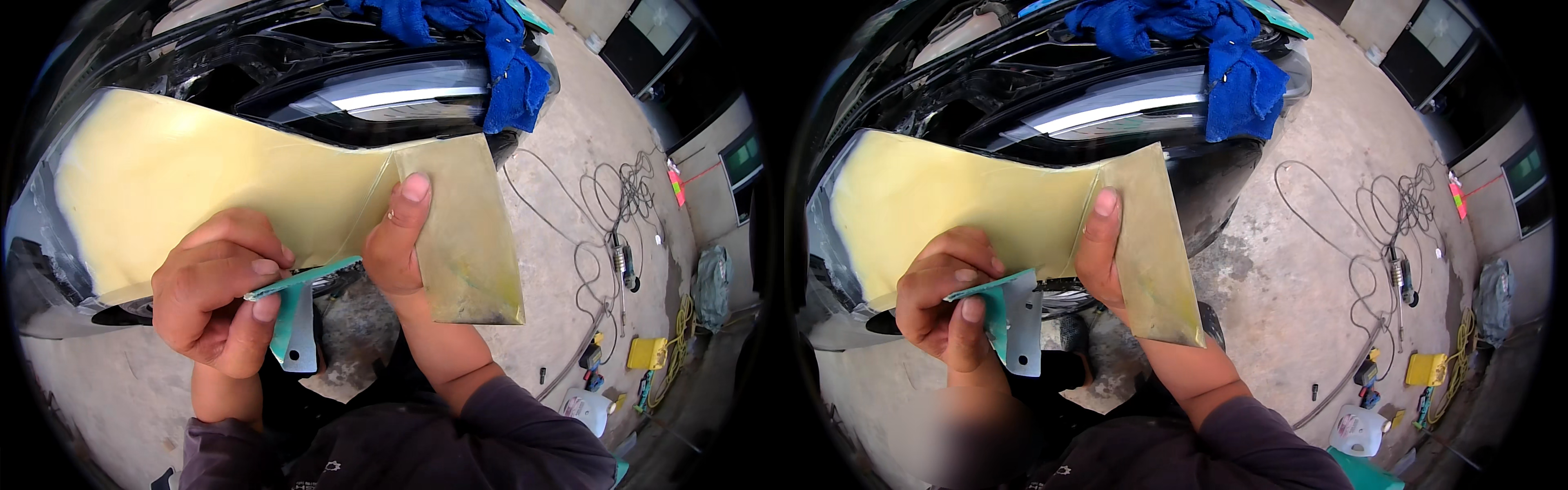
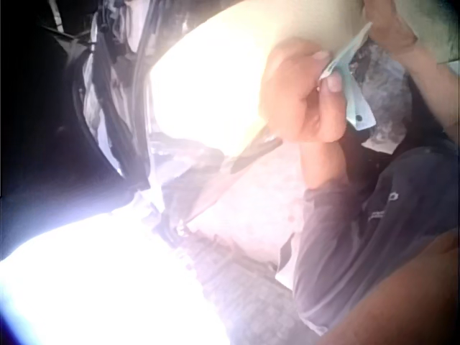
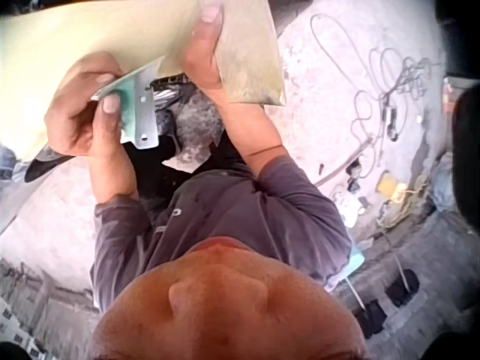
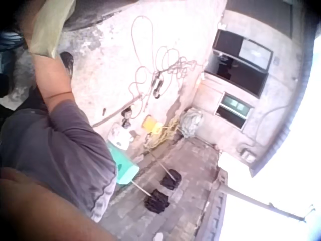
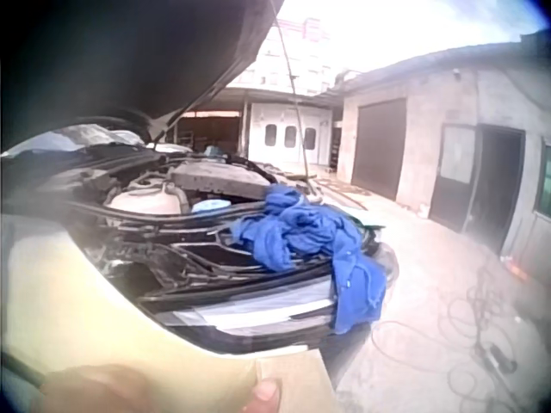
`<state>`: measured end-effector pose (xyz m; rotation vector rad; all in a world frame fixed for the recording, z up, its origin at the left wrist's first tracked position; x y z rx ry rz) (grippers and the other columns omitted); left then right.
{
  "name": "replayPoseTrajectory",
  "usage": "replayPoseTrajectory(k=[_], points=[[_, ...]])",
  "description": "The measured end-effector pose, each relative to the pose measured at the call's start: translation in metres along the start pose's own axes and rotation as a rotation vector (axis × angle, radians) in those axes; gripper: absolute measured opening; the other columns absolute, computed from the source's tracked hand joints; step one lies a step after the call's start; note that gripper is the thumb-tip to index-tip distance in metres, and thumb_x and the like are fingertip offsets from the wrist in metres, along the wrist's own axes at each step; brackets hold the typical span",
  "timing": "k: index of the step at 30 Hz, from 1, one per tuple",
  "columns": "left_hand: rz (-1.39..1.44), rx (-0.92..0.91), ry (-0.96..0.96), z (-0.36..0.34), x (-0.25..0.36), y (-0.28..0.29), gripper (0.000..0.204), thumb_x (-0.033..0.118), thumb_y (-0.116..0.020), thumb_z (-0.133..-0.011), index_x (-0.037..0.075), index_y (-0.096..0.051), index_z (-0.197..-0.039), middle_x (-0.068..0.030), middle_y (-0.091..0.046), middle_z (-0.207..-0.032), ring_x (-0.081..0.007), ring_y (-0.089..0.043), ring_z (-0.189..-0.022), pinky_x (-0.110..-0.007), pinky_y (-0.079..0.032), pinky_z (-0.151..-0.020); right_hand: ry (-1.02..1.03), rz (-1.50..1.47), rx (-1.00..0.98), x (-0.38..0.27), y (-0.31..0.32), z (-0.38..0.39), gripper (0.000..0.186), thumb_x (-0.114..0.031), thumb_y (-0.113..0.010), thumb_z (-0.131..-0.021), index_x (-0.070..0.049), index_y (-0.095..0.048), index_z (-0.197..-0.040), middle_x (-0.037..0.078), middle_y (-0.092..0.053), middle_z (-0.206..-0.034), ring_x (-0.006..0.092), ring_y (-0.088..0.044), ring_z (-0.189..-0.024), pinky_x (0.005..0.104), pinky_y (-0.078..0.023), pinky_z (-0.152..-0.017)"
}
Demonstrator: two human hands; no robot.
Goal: The person sands a yellow primered section on a car's front fender using a green sanding block and sandpaper. They repeatedly wipe the surface with a blue cloth to remove dust and inspect the finish. The person also switches sandpaper sheets during the process.
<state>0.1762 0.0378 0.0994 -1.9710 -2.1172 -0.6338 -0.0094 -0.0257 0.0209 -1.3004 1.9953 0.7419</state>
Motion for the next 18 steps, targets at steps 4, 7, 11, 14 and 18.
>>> replayPoseTrajectory(k=[4,7,11,14,18], points=[[0.037,0.028,0.046,0.000,-0.004,0.004,0.016,0.005,-0.068,-0.084,-0.002,-0.062,-0.096,-0.0135,-0.062,-0.066,-0.0265,-0.063,-0.064,-0.036,-0.051,-0.059,-0.002,-0.004,-0.067,0.001,-0.008,-0.001,0.029,-0.020,-0.054,-0.104,0.002,-0.064,-0.119,0.019,-0.070,-0.105,0.0354,-0.068,-0.097,0.0382,-0.052,-0.081],[0.021,0.037,0.076,0.000,-0.005,0.007,0.014,0.007,-0.069,-0.085,-0.001,-0.062,-0.095,-0.0130,-0.062,-0.067,-0.0262,-0.064,-0.065,-0.037,-0.052,-0.059,0.002,-0.032,-0.146,-0.017,-0.004,-0.007,0.028,-0.020,-0.053,-0.104,0.002,-0.064,-0.119,0.019,-0.070,-0.105,0.0350,-0.068,-0.097,0.0389,-0.052,-0.080],[0.000,0.042,0.097,-0.001,-0.006,0.005,0.013,0.010,-0.070,-0.086,0.000,-0.063,-0.092,-0.0114,-0.062,-0.066,-0.0263,-0.065,-0.065,-0.038,-0.052,-0.057,-0.007,0.040,0.022,-0.007,-0.006,0.000,0.028,-0.020,-0.051,-0.106,0.001,-0.066,-0.116,0.015,-0.072,-0.103,0.0302,-0.069,-0.092,0.0352,-0.052,-0.077],[-0.005,0.039,0.126,-0.001,-0.007,0.005,0.013,0.011,-0.070,-0.087,0.001,-0.063,-0.091,-0.0109,-0.062,-0.064,-0.0267,-0.065,-0.064,-0.038,-0.052,-0.056,0.010,0.109,0.101,-0.004,-0.008,0.000,0.034,-0.022,-0.045,-0.109,0.000,-0.072,-0.106,0.008,-0.076,-0.099,0.0218,-0.072,-0.084,0.0289,-0.053,-0.072],[-0.038,-0.017,0.150,0.002,-0.010,0.001,0.022,0.022,-0.073,-0.087,0.006,-0.058,-0.090,-0.0064,-0.060,-0.062,-0.0240,-0.062,-0.064,-0.040,-0.048,-0.065,0.081,0.188,0.052,0.001,-0.015,0.006,0.019,-0.011,-0.055,-0.101,0.004,-0.066,-0.107,0.013,-0.069,-0.086,0.0289,-0.066,-0.070,0.0341,-0.051,-0.063]])
Point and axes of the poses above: each hand's wrist, its own z-axis away from the middle knuckle, its own y-axis out of the back of the hand, x = y × z, the point moved 10 cm from there along -z, towards the middle knuckle
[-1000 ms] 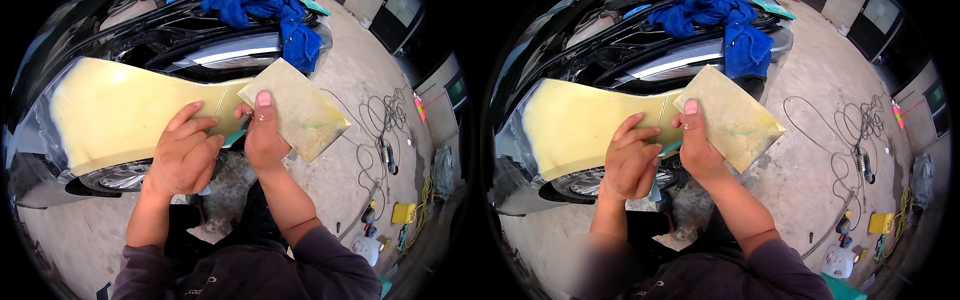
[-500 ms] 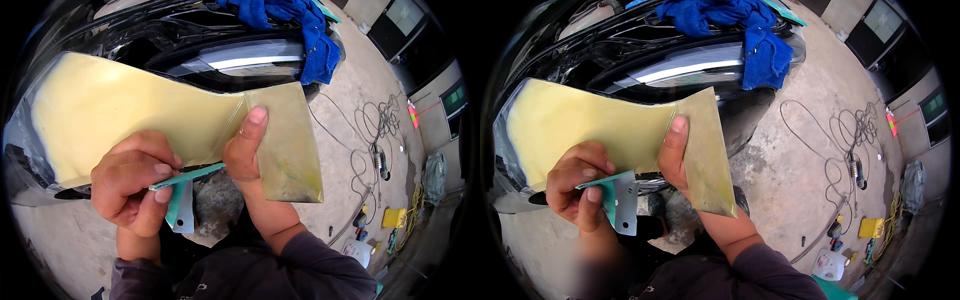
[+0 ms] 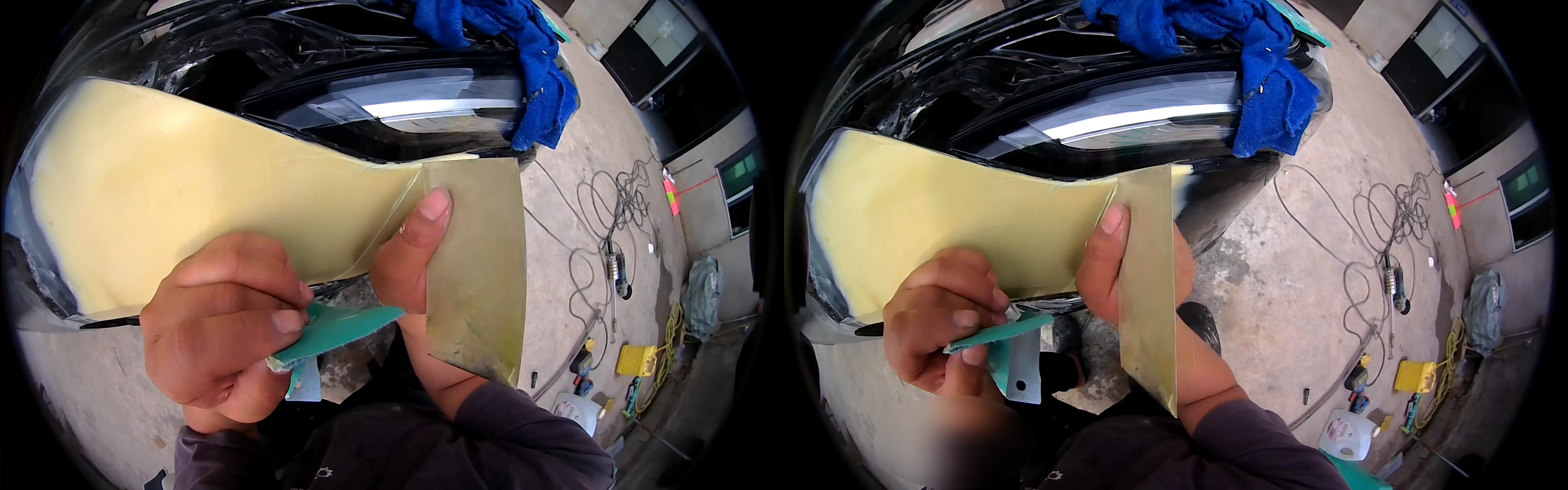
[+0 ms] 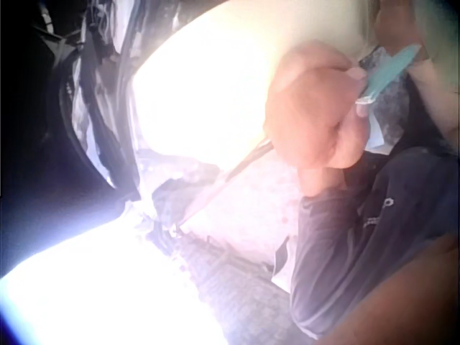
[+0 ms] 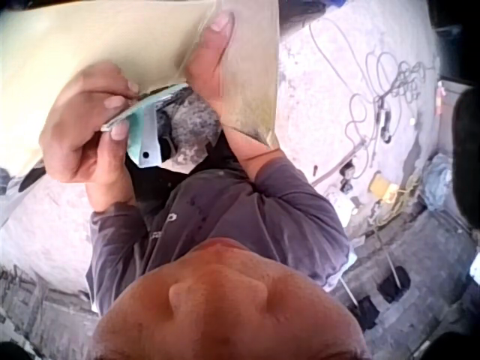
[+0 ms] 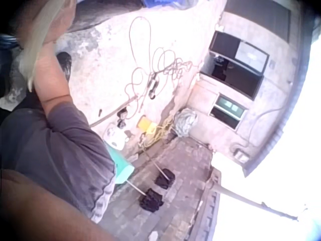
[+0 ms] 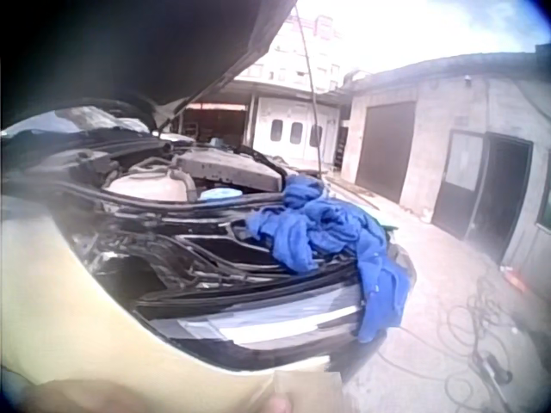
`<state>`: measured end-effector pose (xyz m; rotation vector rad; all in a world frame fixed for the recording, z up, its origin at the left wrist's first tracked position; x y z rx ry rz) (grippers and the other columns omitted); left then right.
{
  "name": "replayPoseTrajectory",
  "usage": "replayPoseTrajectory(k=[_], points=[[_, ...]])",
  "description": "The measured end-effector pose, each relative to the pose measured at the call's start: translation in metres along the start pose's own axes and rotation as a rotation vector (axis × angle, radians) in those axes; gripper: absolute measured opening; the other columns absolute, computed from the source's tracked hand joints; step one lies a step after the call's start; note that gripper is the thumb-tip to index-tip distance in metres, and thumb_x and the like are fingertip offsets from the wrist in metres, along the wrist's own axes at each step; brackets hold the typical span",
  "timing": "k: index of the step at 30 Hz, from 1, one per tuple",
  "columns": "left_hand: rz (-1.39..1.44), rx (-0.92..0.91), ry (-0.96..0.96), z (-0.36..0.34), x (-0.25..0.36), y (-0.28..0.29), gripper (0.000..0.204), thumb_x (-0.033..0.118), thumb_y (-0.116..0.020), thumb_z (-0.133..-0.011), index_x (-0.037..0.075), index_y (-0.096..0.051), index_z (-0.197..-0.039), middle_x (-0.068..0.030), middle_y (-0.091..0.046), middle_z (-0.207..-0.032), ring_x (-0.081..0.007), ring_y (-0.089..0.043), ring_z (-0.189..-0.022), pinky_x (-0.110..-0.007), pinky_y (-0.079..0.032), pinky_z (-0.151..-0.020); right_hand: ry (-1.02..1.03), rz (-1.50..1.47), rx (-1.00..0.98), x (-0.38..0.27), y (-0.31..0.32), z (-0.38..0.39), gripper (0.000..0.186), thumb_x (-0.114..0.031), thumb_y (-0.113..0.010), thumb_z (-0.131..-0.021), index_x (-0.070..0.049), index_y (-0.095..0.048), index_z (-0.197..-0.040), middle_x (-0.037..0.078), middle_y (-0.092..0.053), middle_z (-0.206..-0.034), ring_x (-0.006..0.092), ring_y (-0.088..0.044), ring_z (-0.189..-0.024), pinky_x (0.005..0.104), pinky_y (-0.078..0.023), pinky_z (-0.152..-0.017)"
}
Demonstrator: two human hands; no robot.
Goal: The person sands a yellow primered section on a car's front fender using a green sanding block and sandpaper. They repeatedly wipe the surface with a blue cloth to remove dust and inspect the finish. The person also switches sandpaper sheets during the process.
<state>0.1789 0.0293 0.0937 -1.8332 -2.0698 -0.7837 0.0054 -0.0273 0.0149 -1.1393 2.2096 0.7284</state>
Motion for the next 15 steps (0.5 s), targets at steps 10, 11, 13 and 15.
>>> replayPoseTrajectory(k=[10,11,13,15], points=[[-0.054,-0.020,-0.049,-0.003,0.005,-0.002,0.015,0.013,-0.067,-0.082,0.001,-0.062,-0.090,-0.0100,-0.062,-0.063,-0.0279,-0.065,-0.064,-0.041,-0.052,-0.061,-0.359,-0.009,-0.177,0.016,-0.009,0.008,0.038,-0.027,-0.042,-0.108,-0.002,-0.068,-0.119,0.014,-0.072,-0.109,0.0299,-0.068,-0.100,0.0370,-0.050,-0.083],[-0.045,0.000,-0.059,-0.003,0.006,-0.001,0.014,0.009,-0.065,-0.079,0.000,-0.064,-0.089,-0.0116,-0.062,-0.062,-0.0293,-0.065,-0.063,-0.041,-0.053,-0.058,-0.400,-0.038,-0.195,0.019,-0.010,0.009,0.041,-0.029,-0.040,-0.110,-0.002,-0.069,-0.121,0.014,-0.073,-0.113,0.0299,-0.069,-0.104,0.0373,-0.050,-0.086],[-0.038,-0.004,-0.068,-0.004,0.006,-0.001,0.015,0.009,-0.065,-0.079,-0.001,-0.064,-0.090,-0.0113,-0.062,-0.062,-0.0294,-0.065,-0.063,-0.041,-0.053,-0.059,-0.398,-0.124,-0.172,0.018,-0.008,0.008,0.043,-0.031,-0.040,-0.109,-0.001,-0.068,-0.122,0.014,-0.073,-0.114,0.0284,-0.069,-0.104,0.0376,-0.050,-0.087],[-0.042,-0.032,-0.050,-0.003,0.005,-0.002,0.016,0.014,-0.067,-0.083,0.001,-0.062,-0.091,-0.0100,-0.062,-0.063,-0.0283,-0.065,-0.064,-0.042,-0.053,-0.063,-0.258,-0.231,-0.010,0.014,-0.003,0.006,0.044,-0.031,-0.040,-0.110,0.001,-0.069,-0.118,0.013,-0.073,-0.109,0.0258,-0.069,-0.099,0.0357,-0.050,-0.085]])
Point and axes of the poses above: each hand's wrist, its own z-axis away from the middle knuckle, its own y-axis out of the back of the hand, x = y × z, the point moved 10 cm from there along -z, towards the middle knuckle
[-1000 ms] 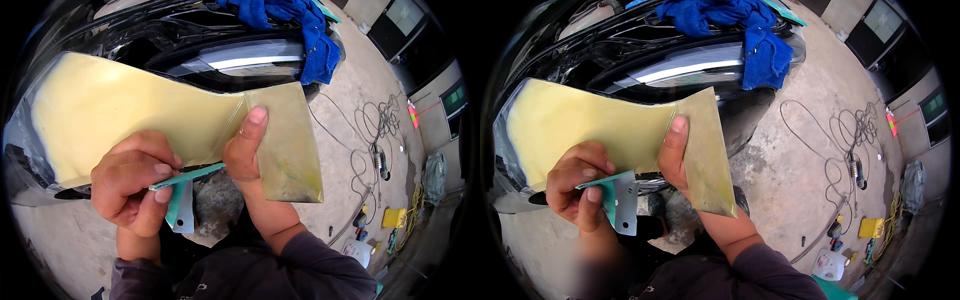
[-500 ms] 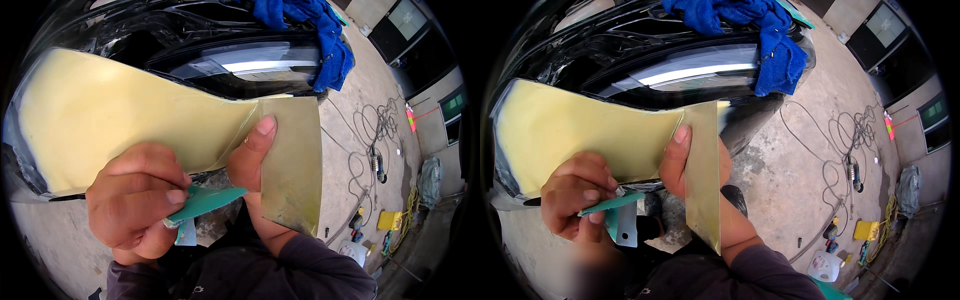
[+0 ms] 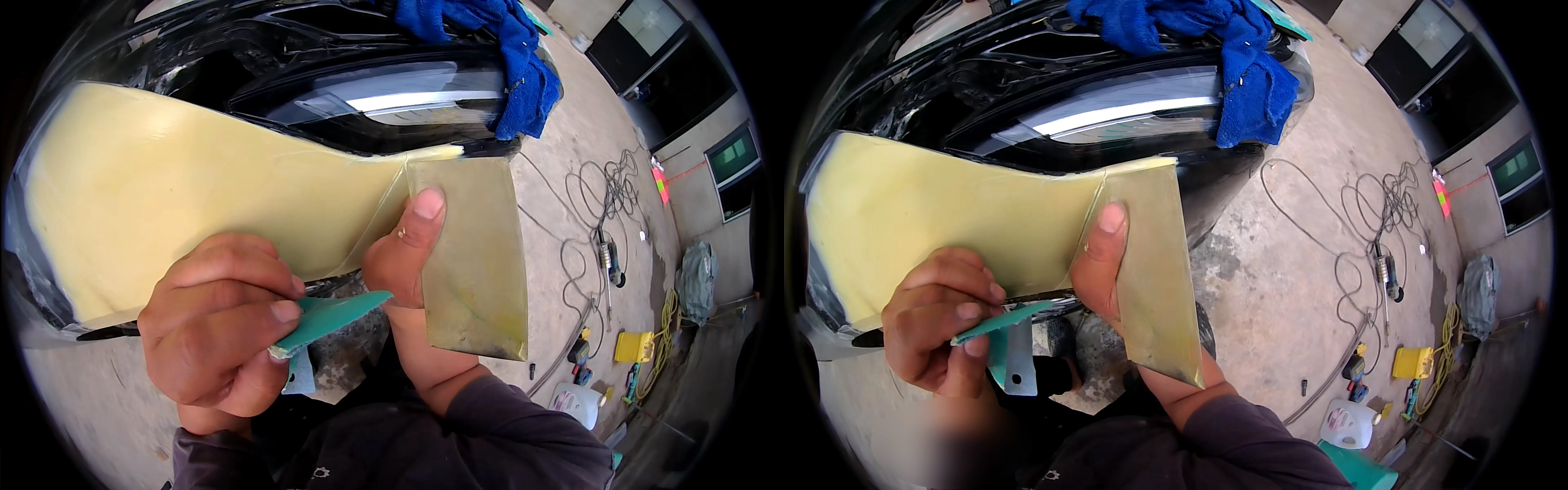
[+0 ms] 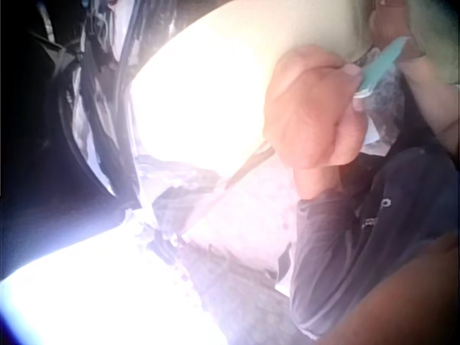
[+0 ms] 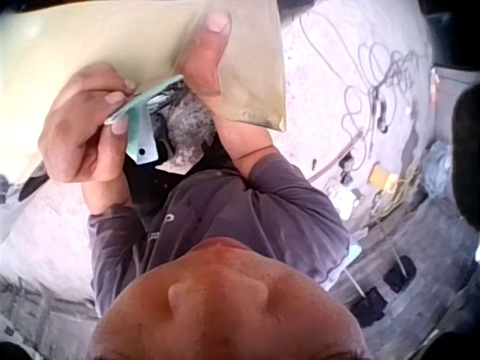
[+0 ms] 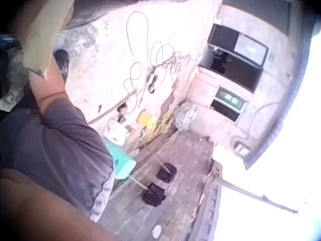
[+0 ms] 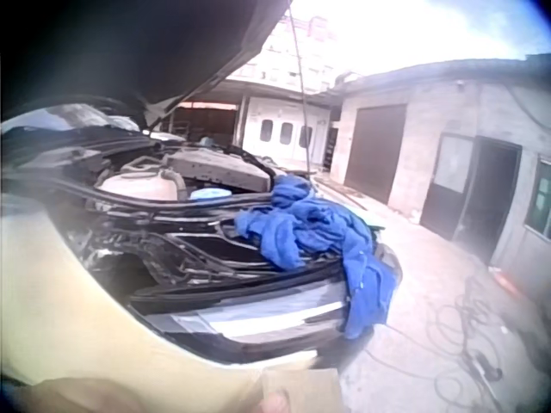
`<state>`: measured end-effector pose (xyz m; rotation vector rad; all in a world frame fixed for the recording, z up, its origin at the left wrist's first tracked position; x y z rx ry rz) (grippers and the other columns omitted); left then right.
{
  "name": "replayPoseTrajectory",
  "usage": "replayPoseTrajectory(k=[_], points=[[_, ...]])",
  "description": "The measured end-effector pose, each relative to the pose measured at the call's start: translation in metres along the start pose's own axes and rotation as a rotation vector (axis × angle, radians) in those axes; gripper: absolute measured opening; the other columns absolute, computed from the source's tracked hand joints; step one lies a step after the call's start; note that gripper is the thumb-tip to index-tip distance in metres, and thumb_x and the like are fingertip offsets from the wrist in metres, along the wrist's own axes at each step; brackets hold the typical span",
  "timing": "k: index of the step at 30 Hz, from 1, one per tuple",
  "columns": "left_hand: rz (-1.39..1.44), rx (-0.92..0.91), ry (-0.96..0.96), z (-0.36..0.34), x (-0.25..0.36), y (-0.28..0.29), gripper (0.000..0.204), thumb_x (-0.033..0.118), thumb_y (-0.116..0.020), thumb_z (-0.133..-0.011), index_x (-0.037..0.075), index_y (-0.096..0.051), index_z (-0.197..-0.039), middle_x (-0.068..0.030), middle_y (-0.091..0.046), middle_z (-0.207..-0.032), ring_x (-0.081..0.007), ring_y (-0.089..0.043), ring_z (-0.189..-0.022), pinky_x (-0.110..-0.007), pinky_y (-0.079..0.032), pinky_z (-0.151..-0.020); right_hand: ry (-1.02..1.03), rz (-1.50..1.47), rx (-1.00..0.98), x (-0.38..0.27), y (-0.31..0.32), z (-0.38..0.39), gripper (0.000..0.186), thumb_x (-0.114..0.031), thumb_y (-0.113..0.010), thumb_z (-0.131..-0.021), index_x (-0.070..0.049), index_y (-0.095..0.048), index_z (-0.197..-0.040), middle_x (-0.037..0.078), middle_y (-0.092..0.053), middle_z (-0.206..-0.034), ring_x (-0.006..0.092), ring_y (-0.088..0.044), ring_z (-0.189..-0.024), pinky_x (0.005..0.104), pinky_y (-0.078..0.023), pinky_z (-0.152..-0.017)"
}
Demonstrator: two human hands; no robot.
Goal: The person sands a yellow primered section on a car's front fender using a green sanding block and sandpaper. They repeatedly wipe the surface with a blue cloth to remove dust and inspect the finish. The person also switches sandpaper sheets during the process.
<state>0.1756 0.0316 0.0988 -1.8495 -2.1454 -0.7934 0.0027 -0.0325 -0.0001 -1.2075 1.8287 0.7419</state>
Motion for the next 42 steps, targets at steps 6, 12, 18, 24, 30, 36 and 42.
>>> replayPoseTrajectory(k=[6,12,18,24,30,36,42], points=[[-0.018,-0.023,0.048,0.003,-0.002,-0.001,0.024,0.025,-0.072,-0.090,0.006,-0.057,-0.092,-0.0072,-0.062,-0.064,-0.0256,-0.064,-0.067,-0.044,-0.051,-0.073,0.024,0.033,0.068,-0.010,0.010,-0.001,0.046,-0.034,-0.041,-0.110,0.003,-0.069,-0.112,0.010,-0.072,-0.102,0.0199,-0.066,-0.088,0.0306,-0.050,-0.079],[-0.034,-0.027,0.044,0.004,-0.002,-0.001,0.024,0.025,-0.072,-0.089,0.007,-0.057,-0.091,-0.0071,-0.061,-0.063,-0.0250,-0.063,-0.067,-0.043,-0.051,-0.072,0.088,0.078,0.076,-0.018,0.009,-0.005,0.046,-0.036,-0.044,-0.110,0.000,-0.071,-0.110,0.009,-0.073,-0.103,0.0210,-0.068,-0.091,0.0312,-0.051,-0.082],[-0.029,0.022,-0.012,0.000,0.003,0.000,0.011,0.006,-0.063,-0.080,0.001,-0.063,-0.089,-0.0099,-0.061,-0.060,-0.0278,-0.064,-0.059,-0.041,-0.053,-0.057,0.040,0.142,-0.038,-0.019,0.003,-0.008,0.045,-0.036,-0.042,-0.111,-0.001,-0.071,-0.116,0.009,-0.075,-0.106,0.0247,-0.071,-0.098,0.0335,-0.052,-0.085],[-0.040,0.005,0.006,0.001,-0.001,-0.001,0.011,0.012,-0.067,-0.086,0.004,-0.061,-0.089,-0.0082,-0.061,-0.060,-0.0259,-0.064,-0.060,-0.040,-0.052,-0.060,-0.207,0.253,-0.089,0.005,-0.004,0.003,0.044,-0.037,-0.040,-0.111,-0.006,-0.069,-0.122,0.010,-0.074,-0.110,0.0278,-0.069,-0.101,0.0375,-0.050,-0.088],[-0.045,-0.052,0.026,0.003,-0.004,-0.005,0.021,0.024,-0.071,-0.089,0.008,-0.058,-0.092,-0.0066,-0.062,-0.063,-0.0240,-0.064,-0.064,-0.042,-0.052,-0.069,-0.171,0.322,-0.105,0.006,-0.001,0.005,0.048,-0.040,-0.036,-0.111,-0.006,-0.068,-0.121,0.010,-0.073,-0.112,0.0292,-0.067,-0.101,0.0406,-0.048,-0.090],[-0.046,-0.060,0.036,0.002,-0.004,-0.008,0.021,0.023,-0.071,-0.090,0.008,-0.057,-0.092,-0.0066,-0.062,-0.063,-0.0242,-0.064,-0.065,-0.042,-0.052,-0.070,-0.163,0.271,-0.104,0.010,0.000,0.005,0.047,-0.040,-0.036,-0.111,-0.005,-0.067,-0.121,0.011,-0.073,-0.110,0.0277,-0.068,-0.101,0.0396,-0.048,-0.090],[-0.090,-0.053,0.041,0.002,-0.002,-0.006,0.022,0.023,-0.071,-0.090,0.008,-0.057,-0.092,-0.0069,-0.063,-0.064,-0.0243,-0.064,-0.067,-0.042,-0.052,-0.070,-0.067,0.177,-0.143,0.001,-0.006,0.004,0.029,-0.021,-0.048,-0.103,-0.001,-0.065,-0.114,0.013,-0.071,-0.100,0.0276,-0.068,-0.088,0.0367,-0.052,-0.080]])
Point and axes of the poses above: each hand's wrist, its own z-axis away from the middle knuckle, its own y-axis out of the back of the hand, x = y × z, the point moved 10 cm from there along -z, towards the middle knuckle
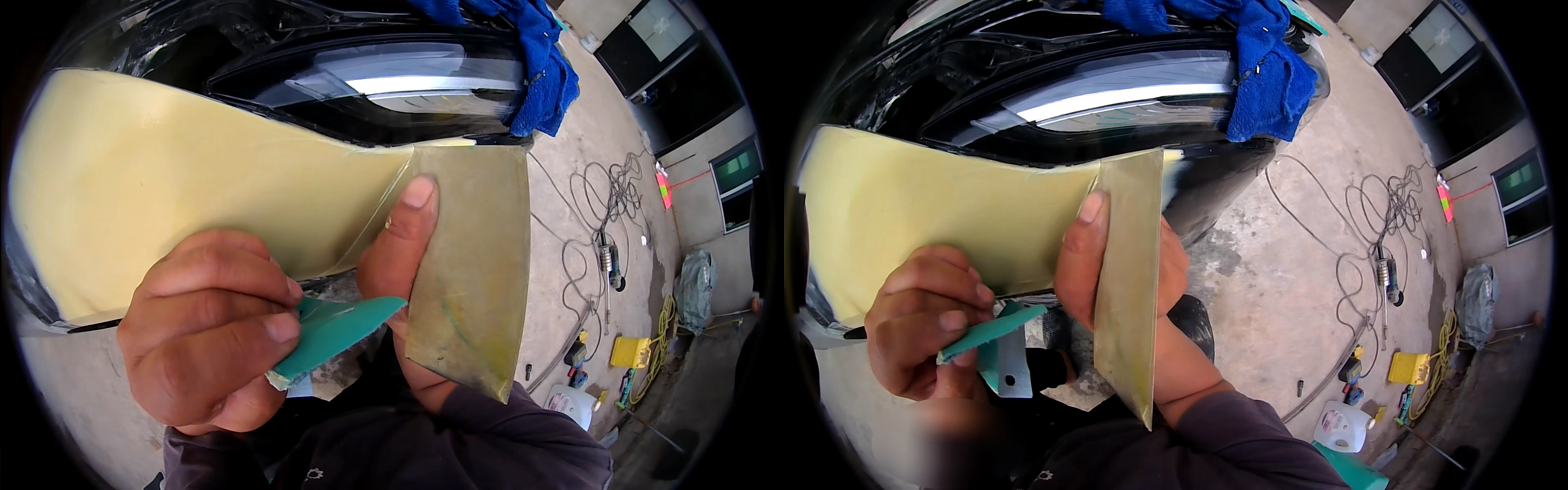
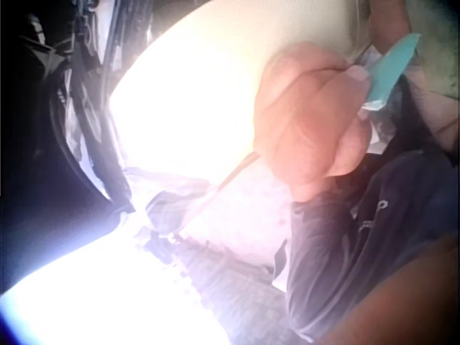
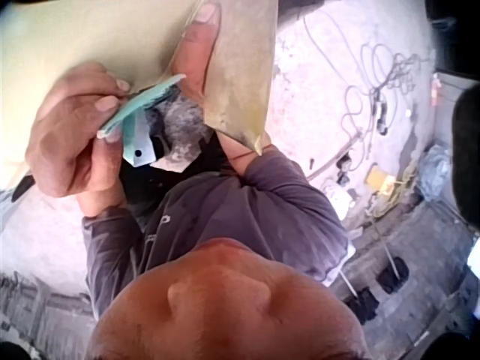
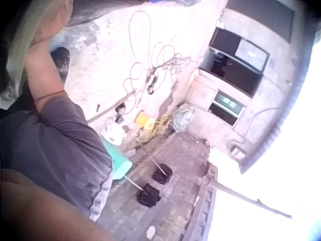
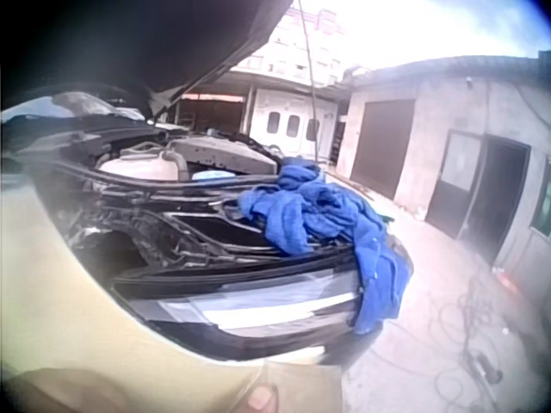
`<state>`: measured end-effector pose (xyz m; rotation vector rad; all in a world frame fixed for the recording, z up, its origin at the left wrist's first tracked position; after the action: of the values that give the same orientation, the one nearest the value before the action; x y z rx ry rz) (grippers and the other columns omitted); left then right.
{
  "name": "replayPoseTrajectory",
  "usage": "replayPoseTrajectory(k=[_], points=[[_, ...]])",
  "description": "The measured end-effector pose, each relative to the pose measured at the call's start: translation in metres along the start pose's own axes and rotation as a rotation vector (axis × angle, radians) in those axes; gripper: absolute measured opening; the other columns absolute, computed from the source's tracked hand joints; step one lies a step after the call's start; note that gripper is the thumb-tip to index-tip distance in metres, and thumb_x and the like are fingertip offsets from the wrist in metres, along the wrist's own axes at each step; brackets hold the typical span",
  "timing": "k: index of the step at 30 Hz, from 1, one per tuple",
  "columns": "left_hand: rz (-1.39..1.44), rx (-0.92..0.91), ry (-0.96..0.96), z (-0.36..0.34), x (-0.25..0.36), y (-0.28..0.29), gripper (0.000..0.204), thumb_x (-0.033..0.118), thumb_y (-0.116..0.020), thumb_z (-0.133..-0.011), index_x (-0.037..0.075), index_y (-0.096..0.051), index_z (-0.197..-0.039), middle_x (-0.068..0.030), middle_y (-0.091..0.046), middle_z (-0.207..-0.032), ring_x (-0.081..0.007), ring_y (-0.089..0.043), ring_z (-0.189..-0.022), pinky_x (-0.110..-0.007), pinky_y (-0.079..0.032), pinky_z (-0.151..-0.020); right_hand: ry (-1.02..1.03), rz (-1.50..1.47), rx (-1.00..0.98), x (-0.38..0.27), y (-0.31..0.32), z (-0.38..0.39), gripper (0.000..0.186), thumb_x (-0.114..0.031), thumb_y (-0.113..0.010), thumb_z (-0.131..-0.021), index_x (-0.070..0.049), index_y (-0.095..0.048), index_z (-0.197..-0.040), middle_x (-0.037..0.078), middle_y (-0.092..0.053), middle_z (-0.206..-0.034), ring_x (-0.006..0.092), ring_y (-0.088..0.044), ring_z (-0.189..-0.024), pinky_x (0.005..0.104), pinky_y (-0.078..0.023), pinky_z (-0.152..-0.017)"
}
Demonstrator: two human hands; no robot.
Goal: The person sands a yellow primered section on a car's front fender using a green sanding block and sandpaper. They repeatedly wipe the surface with a blue cloth to remove dust and inspect the finish. The person also switches sandpaper sheets during the process.
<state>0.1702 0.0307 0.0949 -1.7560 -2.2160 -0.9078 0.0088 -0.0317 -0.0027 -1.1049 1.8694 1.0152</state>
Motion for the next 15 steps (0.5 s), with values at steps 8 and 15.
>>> replayPoseTrajectory(k=[8,15], points=[[-0.040,-0.034,-0.017,0.002,0.000,-0.004,0.023,0.025,-0.070,-0.094,0.008,-0.056,-0.097,-0.0078,-0.064,-0.067,-0.0250,-0.064,-0.068,-0.042,-0.052,-0.070,0.296,-0.085,0.178,-0.004,0.009,0.031,0.014,-0.006,-0.065,-0.092,0.005,-0.062,-0.100,0.013,-0.066,-0.084,0.0273,-0.065,-0.071,0.0375,-0.055,-0.068],[-0.022,-0.052,-0.054,0.002,0.002,-0.001,0.023,0.024,-0.070,-0.094,0.006,-0.056,-0.098,-0.0086,-0.064,-0.068,-0.0260,-0.065,-0.070,-0.042,-0.052,-0.070,-0.221,-0.639,0.151,0.044,-0.003,0.029,0.039,-0.047,-0.063,-0.099,-0.009,-0.058,-0.097,0.002,-0.057,-0.094,0.0160,-0.054,-0.090,0.0328,-0.045,-0.083]])
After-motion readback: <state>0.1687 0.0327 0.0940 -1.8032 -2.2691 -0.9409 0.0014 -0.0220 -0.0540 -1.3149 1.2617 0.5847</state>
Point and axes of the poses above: each hand's wrist, its own z-axis away from the middle knuckle, its own y-axis out of the back of the hand, x = y × z, the point moved 10 cm from there along -z, towards the middle knuckle
